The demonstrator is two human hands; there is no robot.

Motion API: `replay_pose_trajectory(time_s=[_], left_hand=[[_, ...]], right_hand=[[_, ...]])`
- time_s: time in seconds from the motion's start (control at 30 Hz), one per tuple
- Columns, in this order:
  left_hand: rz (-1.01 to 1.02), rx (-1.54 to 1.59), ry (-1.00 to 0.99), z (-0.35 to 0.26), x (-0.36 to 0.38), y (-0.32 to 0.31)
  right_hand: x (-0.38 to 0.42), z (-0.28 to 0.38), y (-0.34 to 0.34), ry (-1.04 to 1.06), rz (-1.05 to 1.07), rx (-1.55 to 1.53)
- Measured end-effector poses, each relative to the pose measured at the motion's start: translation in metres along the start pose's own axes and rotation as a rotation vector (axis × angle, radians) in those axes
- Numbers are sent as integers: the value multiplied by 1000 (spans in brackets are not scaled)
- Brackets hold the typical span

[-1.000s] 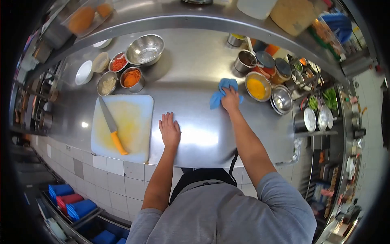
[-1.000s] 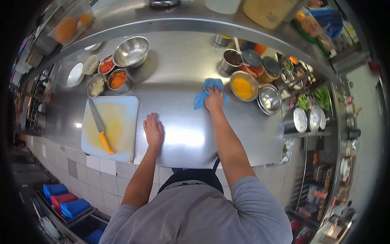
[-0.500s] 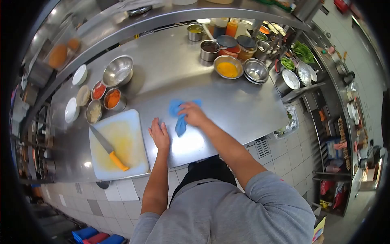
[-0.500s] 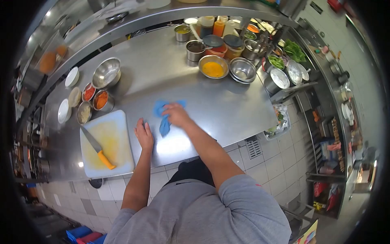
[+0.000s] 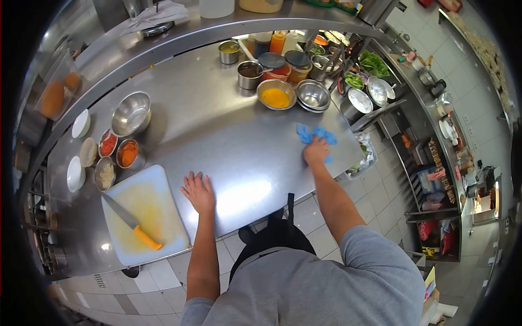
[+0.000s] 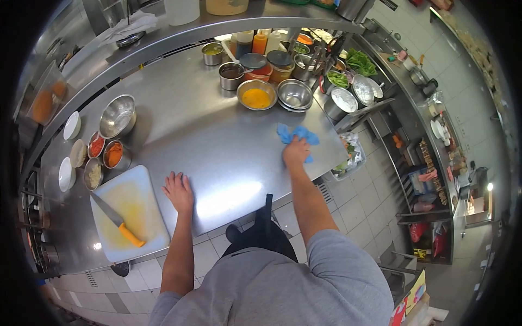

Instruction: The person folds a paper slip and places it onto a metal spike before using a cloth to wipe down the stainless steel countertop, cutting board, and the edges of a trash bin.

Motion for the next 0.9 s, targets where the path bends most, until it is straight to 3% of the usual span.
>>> replay_pose_trajectory(time_s=[0.1,0.23,0.33,0.43,0.5,0.67,0.73,0.83,0.9], left_hand=[[-25,-58,-16,0,0,1],[-12,-96,-28,-2,-1,-2],[-34,-110,-32,4,1,-8],[-89,-174,-64,11,-3,-17],[-86,-186,-79,6,-2,-15],[-16,-150,-7,10,2,-17],[-26,-142,5,5,15,-21],[-79,-183,57,-9,35,-32],[-120,-175,197,-17,48,-45]], right_hand=[[37,51,-29,311,-69,-58],[139,129,-24,897,-48,-578],[217,145,-3,1234,268,-727],[234,127,19,1350,317,-701],[215,100,23,1421,497,-711],[64,-20,1,1017,118,-784],[-5,-96,10,810,15,-643],[-79,-209,32,413,-48,-366],[-116,-272,32,175,5,-389]])
Point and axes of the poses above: each hand's wrist, its own x-axis away from the middle knuckle, its own y-axis out of the back of the hand, z = x × y, the point moved 2 cm from there along -x, towards the middle knuckle, and after that the axes turned 2 degrees about z, right-handed, at the moved point
